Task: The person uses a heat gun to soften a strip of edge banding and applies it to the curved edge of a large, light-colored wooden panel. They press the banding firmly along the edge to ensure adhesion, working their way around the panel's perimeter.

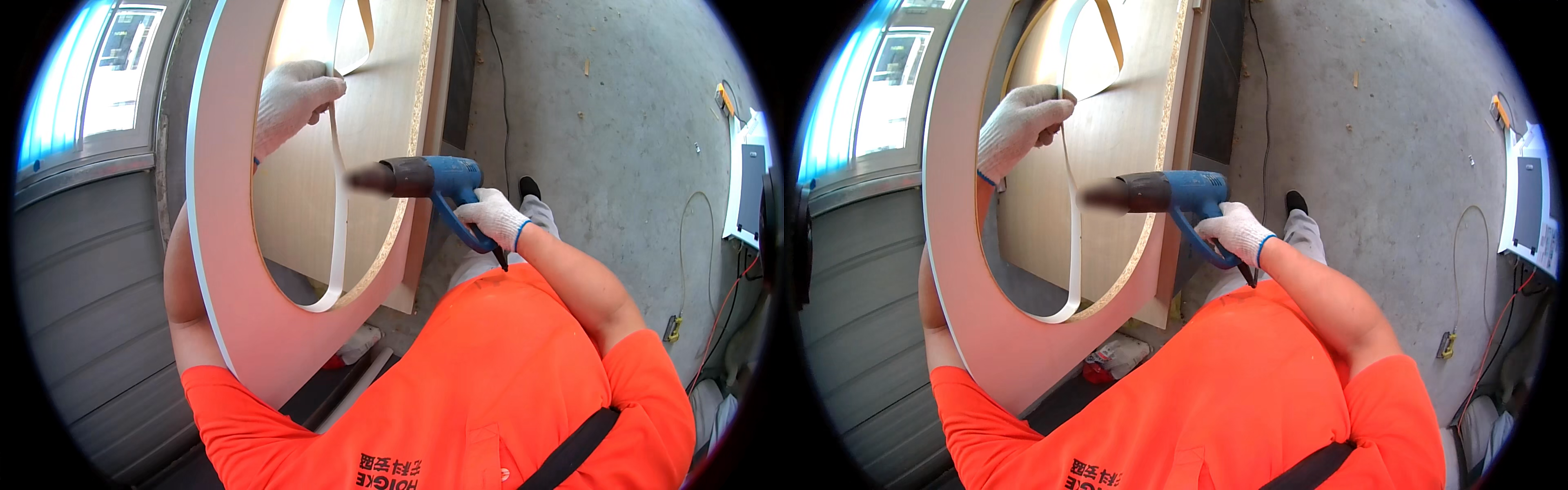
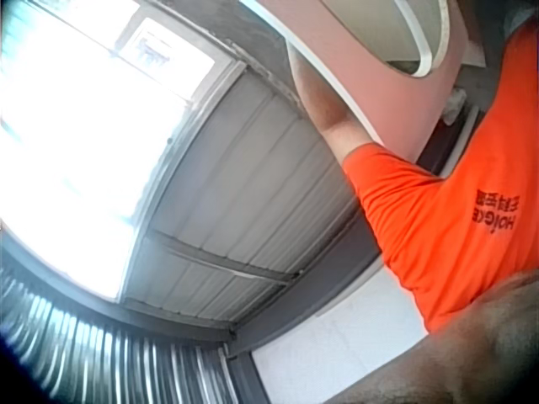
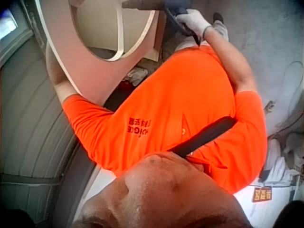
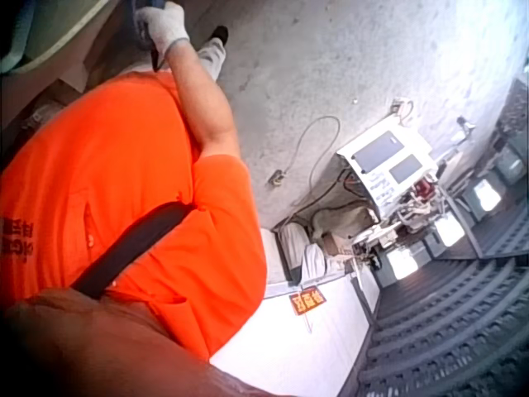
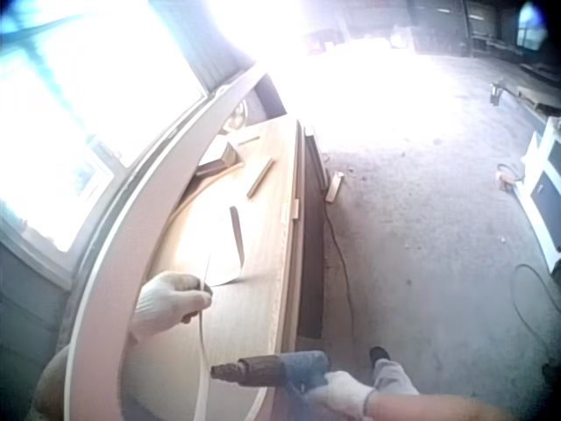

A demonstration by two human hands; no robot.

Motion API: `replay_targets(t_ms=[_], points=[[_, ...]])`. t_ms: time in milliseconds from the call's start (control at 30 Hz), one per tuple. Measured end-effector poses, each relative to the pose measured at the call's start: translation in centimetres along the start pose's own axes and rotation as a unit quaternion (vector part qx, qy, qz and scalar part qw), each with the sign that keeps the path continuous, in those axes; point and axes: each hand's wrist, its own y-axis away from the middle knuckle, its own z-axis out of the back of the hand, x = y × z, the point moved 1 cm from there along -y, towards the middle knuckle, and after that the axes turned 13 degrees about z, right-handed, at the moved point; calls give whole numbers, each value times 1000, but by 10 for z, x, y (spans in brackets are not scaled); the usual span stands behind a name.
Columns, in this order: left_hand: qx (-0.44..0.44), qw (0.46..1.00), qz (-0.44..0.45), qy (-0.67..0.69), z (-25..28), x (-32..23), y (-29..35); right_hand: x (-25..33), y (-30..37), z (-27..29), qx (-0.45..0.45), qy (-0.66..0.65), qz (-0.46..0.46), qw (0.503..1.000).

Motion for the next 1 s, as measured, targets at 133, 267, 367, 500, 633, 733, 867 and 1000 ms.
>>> replay_targets(t_ms=[133,267,367,500,633,733,867,1000], points=[[-6,1000,-7,8,-1,2,-2,7,7,3,97,104,-20,990],[-14,1000,-10,22,-1,2,0,-8,13,-8,164,134,-31,977],[-7,999,-11,32,0,2,-3,-16,13,-17,185,125,-55,973],[-13,999,-22,45,-1,10,-7,-21,16,-24,210,109,-75,969],[-22,998,-31,52,0,9,-4,-24,18,-28,228,122,-91,962],[-26,998,-32,54,0,8,-4,-34,15,-30,238,119,-104,959],[-24,997,-34,61,-1,6,-4,-46,13,-34,253,139,-106,951],[-17,998,-28,56,0,6,-3,-39,19,-36,271,145,-106,946]])
